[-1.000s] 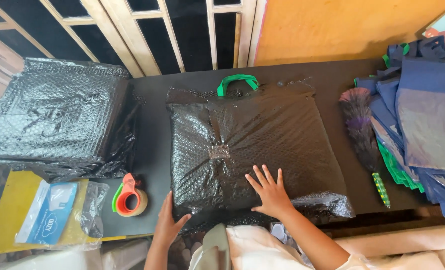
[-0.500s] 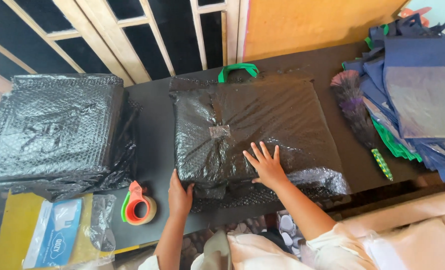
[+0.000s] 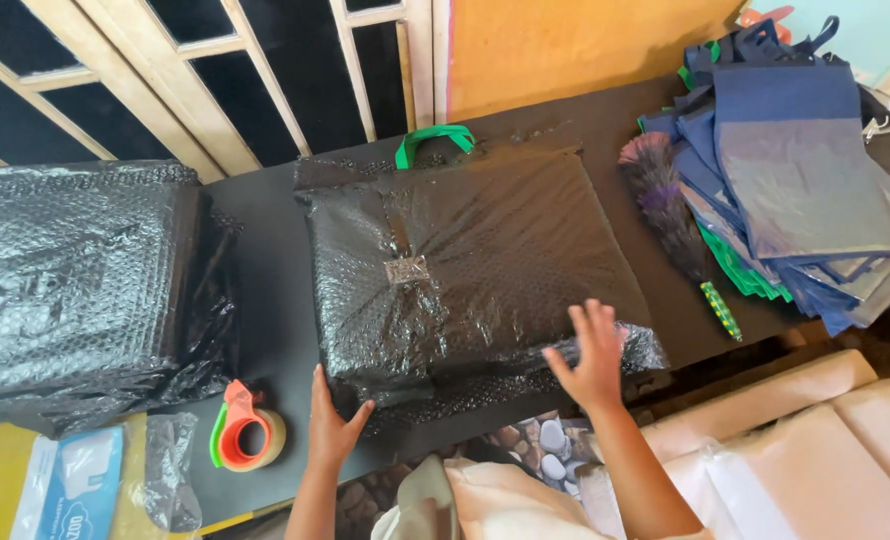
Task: The person wraps a green tote bag in black bubble wrap on a table. They unfold the bubble wrap, place the bag on it, fold the wrap around the bag, and secure it with clear packing tape.
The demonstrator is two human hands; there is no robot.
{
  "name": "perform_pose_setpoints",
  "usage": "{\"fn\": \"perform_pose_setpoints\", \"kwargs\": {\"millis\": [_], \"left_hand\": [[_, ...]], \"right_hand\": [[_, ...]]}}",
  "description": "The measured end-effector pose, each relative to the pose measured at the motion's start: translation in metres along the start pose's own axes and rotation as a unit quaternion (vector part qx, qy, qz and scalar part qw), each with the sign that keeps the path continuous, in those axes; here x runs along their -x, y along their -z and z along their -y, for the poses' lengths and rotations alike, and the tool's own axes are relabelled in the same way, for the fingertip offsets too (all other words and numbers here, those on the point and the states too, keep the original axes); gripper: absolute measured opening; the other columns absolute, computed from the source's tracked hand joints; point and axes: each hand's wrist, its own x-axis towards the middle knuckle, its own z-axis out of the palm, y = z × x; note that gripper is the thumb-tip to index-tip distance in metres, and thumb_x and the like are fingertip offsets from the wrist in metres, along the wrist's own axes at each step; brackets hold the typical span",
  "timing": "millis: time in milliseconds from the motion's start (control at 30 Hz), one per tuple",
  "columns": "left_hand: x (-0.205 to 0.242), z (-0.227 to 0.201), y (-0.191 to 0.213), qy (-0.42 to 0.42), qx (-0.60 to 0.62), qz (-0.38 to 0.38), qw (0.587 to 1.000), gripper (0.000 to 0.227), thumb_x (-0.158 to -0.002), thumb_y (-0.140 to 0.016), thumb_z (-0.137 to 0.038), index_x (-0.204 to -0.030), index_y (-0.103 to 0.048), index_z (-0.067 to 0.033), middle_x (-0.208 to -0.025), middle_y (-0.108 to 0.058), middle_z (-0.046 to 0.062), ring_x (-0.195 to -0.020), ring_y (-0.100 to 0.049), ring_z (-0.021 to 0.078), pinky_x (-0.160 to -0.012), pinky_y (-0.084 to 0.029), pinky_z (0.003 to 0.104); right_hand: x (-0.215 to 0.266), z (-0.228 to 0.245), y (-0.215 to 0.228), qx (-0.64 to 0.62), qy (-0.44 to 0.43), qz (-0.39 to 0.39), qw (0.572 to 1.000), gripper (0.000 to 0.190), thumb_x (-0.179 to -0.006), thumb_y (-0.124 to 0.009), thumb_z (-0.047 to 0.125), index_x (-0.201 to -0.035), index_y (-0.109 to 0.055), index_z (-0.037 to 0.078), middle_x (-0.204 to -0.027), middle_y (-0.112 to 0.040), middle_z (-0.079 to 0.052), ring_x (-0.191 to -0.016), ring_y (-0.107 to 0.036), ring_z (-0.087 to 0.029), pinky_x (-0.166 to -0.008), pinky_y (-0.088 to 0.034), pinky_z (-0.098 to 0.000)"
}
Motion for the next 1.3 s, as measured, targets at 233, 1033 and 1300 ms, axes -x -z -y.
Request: {"fn": "perform_pose_setpoints", "kwargs": {"millis": [233,1033,1300], "left_hand": [[0.007,-0.035,-0.024,0.125,0.002,-0.079,0.989,0.103,-0.084,-0.075,-0.041,-0.163,-0.019,-0.0086,-0.168,-0.028,0.012,-0.153,-0.029,0.0318,-0.118,-0.032,0.049],[0.041,0.094,0.032,0.155,-0.338,-0.312,0.874,0.083,-0.059,-0.087,-0.058,-0.126,-0.068,-0.0141,-0.154,-0.038,0.017,-0.137,-0.041,0.0498,-0.107,-0.041,0.062],[0.052,0.080,0.038,0.269,-0.168,-0.265,0.911,0.017,-0.087,-0.076,-0.028,-0.101,-0.074,-0.0175,-0.169,-0.030,0.005,-0.114,-0.063,0.0392,-0.082,-0.053,0.052]], "right_hand": [[0.008,-0.088,-0.001,-0.134,-0.382,-0.066,0.912,0.084,-0.097,-0.050,0.045,-0.165,-0.013,0.013,-0.170,-0.012,-0.020,-0.156,-0.007,-0.044,-0.125,-0.010,-0.0551],[-0.068,-0.107,-0.006,-0.098,-0.308,-0.041,0.945,0.081,-0.105,-0.056,0.036,-0.165,-0.011,0.006,-0.157,-0.033,-0.034,-0.147,-0.029,-0.048,-0.114,-0.028,-0.0675],[-0.082,-0.056,0.048,-0.148,-0.408,0.064,0.899,0.081,-0.104,-0.049,0.039,-0.165,-0.003,0.013,-0.169,-0.021,-0.020,-0.153,-0.024,-0.040,-0.120,-0.025,-0.0570]]}}
